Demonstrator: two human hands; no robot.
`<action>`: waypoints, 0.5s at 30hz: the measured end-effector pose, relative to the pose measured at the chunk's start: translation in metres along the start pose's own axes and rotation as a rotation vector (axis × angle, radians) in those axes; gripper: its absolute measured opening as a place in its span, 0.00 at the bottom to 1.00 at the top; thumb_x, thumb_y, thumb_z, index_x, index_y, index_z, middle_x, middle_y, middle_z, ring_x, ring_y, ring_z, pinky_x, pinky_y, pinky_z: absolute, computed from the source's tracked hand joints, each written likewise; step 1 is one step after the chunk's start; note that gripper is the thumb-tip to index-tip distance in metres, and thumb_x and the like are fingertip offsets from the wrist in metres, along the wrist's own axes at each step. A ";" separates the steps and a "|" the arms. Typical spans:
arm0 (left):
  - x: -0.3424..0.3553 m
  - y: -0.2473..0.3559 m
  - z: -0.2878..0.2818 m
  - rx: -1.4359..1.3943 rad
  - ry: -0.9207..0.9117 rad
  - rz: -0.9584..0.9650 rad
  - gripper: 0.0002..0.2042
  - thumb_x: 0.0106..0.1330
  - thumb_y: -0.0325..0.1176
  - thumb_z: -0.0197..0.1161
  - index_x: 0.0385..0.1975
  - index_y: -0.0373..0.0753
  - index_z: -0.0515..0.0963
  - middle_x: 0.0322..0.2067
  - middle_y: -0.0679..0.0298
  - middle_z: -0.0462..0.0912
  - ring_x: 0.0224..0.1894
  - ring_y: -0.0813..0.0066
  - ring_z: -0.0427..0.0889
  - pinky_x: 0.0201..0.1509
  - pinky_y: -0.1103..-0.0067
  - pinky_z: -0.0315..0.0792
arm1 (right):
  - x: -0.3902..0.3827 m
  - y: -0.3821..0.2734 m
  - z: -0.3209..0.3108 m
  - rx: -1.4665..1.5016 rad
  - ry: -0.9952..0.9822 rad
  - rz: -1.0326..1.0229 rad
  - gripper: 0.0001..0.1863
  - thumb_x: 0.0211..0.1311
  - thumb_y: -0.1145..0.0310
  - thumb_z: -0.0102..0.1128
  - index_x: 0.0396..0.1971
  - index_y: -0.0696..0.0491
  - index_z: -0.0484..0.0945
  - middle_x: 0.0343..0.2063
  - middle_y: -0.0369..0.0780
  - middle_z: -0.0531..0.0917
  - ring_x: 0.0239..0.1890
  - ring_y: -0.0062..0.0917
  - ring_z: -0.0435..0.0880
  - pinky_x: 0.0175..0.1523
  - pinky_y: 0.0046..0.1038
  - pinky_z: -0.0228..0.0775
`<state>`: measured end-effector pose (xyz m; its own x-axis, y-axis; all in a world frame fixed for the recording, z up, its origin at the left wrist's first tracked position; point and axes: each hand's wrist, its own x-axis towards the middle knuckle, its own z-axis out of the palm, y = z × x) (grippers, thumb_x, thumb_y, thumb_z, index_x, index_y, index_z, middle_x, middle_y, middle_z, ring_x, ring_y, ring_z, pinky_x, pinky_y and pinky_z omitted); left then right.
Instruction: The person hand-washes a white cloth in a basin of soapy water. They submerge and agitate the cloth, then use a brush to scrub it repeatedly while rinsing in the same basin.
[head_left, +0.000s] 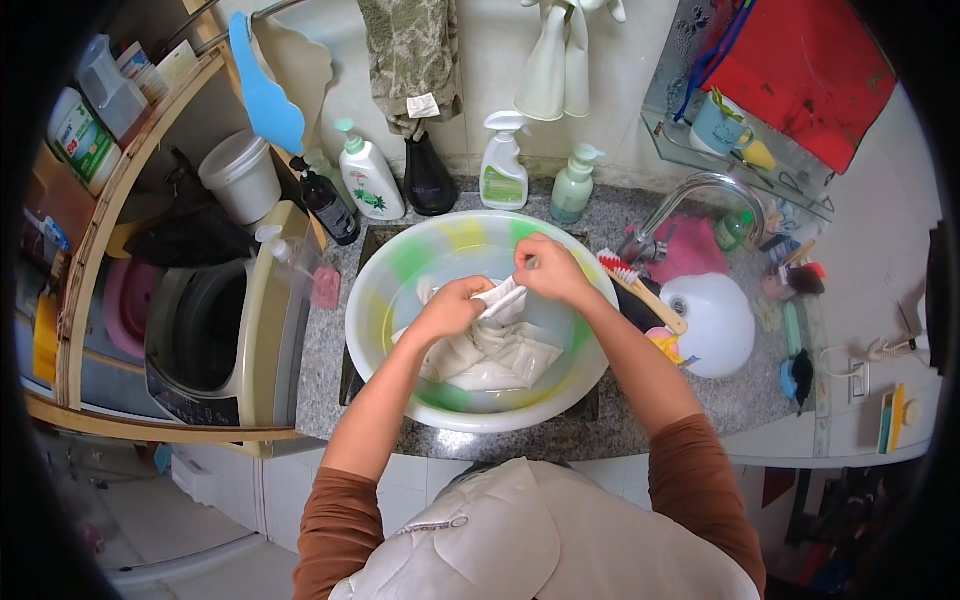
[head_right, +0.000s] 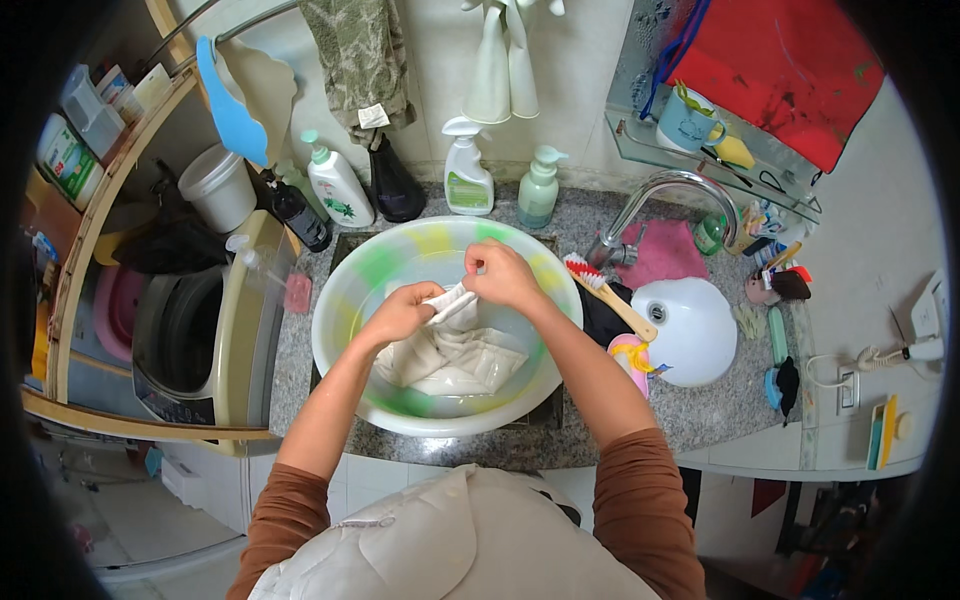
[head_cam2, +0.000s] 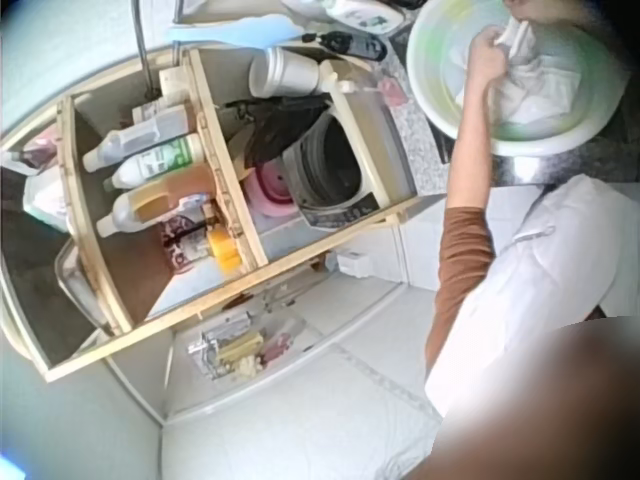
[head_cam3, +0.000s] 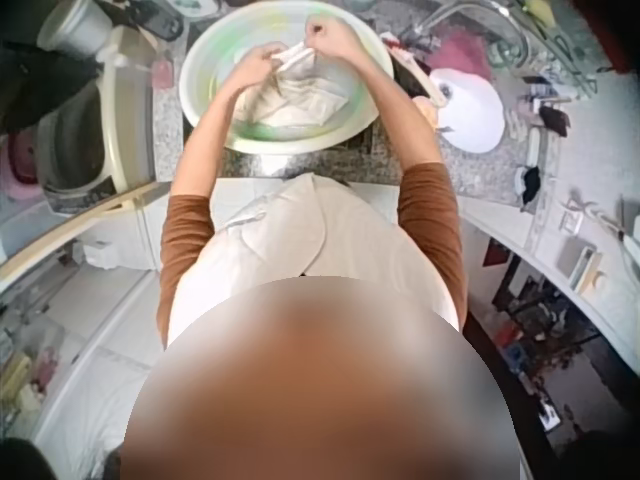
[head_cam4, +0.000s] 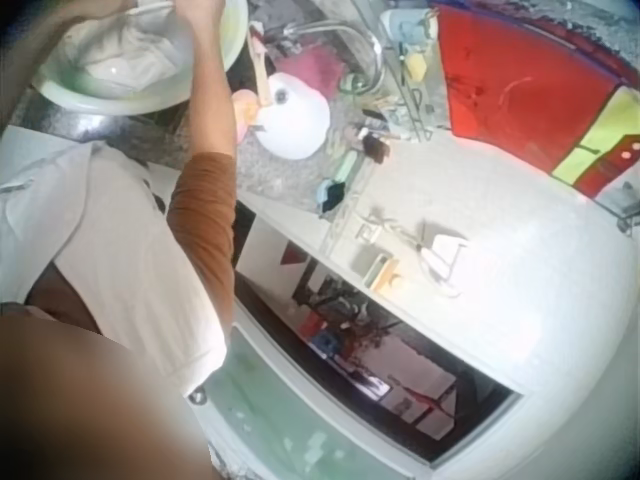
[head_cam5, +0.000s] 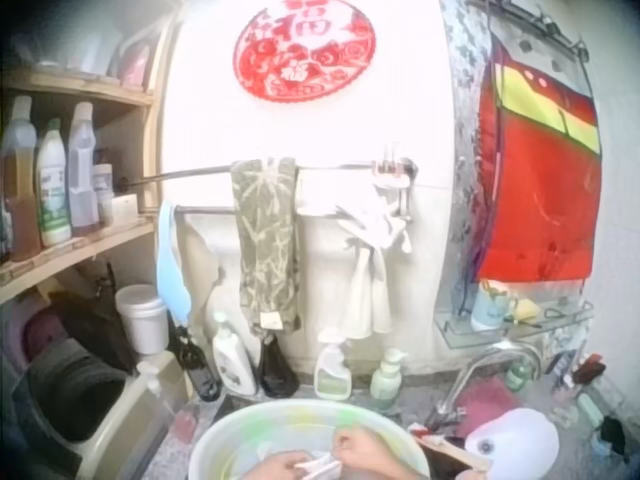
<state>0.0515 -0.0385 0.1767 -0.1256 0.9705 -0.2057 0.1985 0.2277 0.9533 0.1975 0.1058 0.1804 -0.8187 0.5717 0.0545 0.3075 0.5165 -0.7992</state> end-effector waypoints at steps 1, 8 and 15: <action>-0.001 0.001 -0.002 -0.059 -0.040 -0.065 0.15 0.48 0.23 0.48 0.36 0.35 0.73 0.30 0.65 0.76 0.36 0.78 0.73 0.46 0.82 0.65 | 0.006 0.017 0.010 0.136 -0.034 0.017 0.05 0.43 0.73 0.55 0.22 0.55 0.69 0.15 0.35 0.72 0.20 0.18 0.72 0.24 0.24 0.63; 0.008 -0.032 0.010 -0.952 -0.096 -0.231 0.17 0.63 0.37 0.51 0.47 0.32 0.69 0.43 0.58 0.77 0.47 0.70 0.76 0.52 0.77 0.70 | 0.012 0.042 0.064 0.957 0.136 0.382 0.04 0.48 0.73 0.47 0.24 0.56 0.69 0.22 0.37 0.73 0.24 0.20 0.71 0.28 0.24 0.63; 0.012 -0.035 0.018 -0.798 0.008 -0.175 0.20 0.62 0.34 0.57 0.51 0.32 0.65 0.47 0.56 0.74 0.47 0.67 0.76 0.52 0.74 0.70 | 0.008 0.032 0.057 1.113 0.076 0.513 0.06 0.51 0.71 0.47 0.29 0.56 0.70 0.26 0.40 0.75 0.31 0.29 0.76 0.36 0.28 0.67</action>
<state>0.0603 -0.0330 0.1372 -0.0984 0.9248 -0.3675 -0.5764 0.2480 0.7786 0.1735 0.0911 0.1211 -0.6829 0.6036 -0.4113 -0.0273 -0.5838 -0.8114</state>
